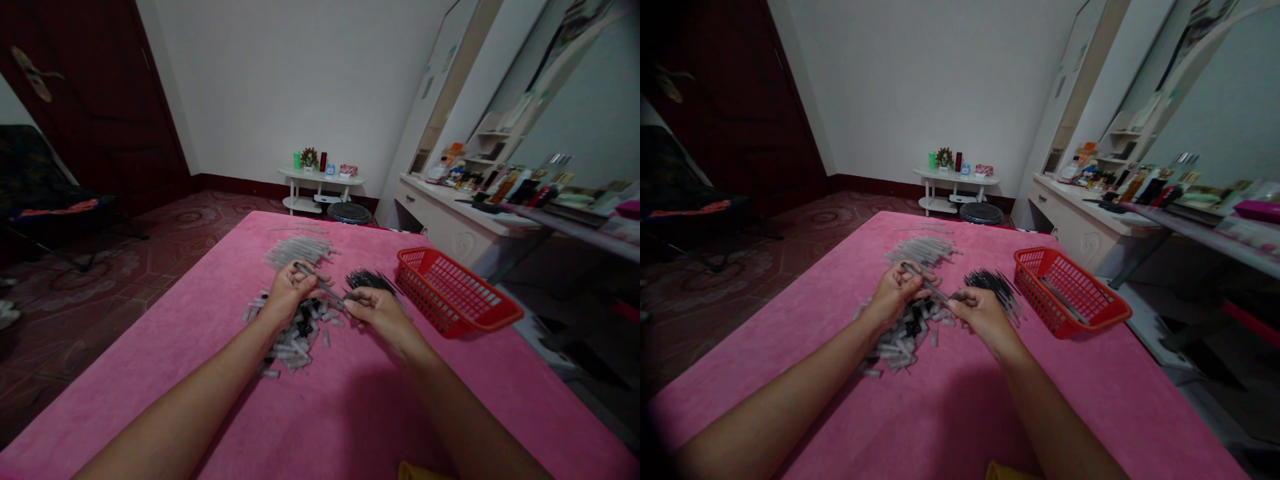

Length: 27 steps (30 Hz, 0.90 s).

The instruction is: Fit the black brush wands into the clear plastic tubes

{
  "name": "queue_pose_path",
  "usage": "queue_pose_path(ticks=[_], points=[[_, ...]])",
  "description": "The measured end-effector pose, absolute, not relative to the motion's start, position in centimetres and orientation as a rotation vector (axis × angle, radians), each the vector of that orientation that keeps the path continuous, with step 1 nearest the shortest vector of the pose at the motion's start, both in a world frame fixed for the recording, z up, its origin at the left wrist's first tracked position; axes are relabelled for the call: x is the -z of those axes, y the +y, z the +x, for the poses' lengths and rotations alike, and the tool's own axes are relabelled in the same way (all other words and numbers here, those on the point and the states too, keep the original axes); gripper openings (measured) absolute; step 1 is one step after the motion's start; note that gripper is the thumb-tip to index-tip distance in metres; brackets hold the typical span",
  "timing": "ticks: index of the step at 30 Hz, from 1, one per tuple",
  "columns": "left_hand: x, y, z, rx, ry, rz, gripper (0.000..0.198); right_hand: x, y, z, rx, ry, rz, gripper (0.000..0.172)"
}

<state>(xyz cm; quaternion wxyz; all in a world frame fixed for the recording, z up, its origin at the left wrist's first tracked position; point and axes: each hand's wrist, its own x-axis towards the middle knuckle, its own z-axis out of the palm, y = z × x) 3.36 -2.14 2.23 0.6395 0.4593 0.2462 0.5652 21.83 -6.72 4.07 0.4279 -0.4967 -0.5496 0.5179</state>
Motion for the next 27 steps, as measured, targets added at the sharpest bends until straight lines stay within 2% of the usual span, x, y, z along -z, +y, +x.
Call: queue_pose_path(ticks=[2, 8, 11, 14, 17, 20, 22, 24, 27], points=[[-2.2, -2.2, 3.3, -1.257, 0.551, 1.068, 0.039, -4.2, -6.9, 21.7, -1.273, -1.419, -1.245, 0.022], [-2.4, -2.4, 3.0, -1.185, 0.502, 1.137, 0.038, -4.3, -7.3, 21.7, -1.538, -1.299, -1.208, 0.021], [-2.8, -1.7, 2.7, -1.191, 0.553, 1.208, 0.041, -5.1, -7.0, 22.2, -1.475, -1.262, -1.211, 0.024], [-2.6, 0.1, 1.1, -1.252, 0.722, 1.353, 0.048, -6.9, -6.5, 24.2, -1.172, -1.257, -1.284, 0.028], [-1.5, 2.5, -1.7, -1.358, 1.06, 1.602, 0.043, -8.9, -6.1, 28.3, -0.606, -1.302, -1.466, 0.029], [0.2, 4.4, -4.3, -1.292, 1.366, 1.88, 0.034, -10.4, -6.4, 33.2, 0.057, -1.232, -1.913, 0.032], [1.2, 4.9, -5.2, -1.198, 1.442, 2.022, 0.034, -10.8, -6.8, 35.8, 0.348, -1.194, -2.227, 0.04], [1.8, 5.1, -5.6, -1.099, 1.481, 2.115, 0.035, -10.9, -7.0, 37.4, 0.368, -1.234, -2.431, 0.044], [2.0, 4.9, -5.4, -0.985, 1.463, 2.243, 0.034, -10.5, -6.8, 37.7, 0.222, -1.321, -2.589, 0.042]])
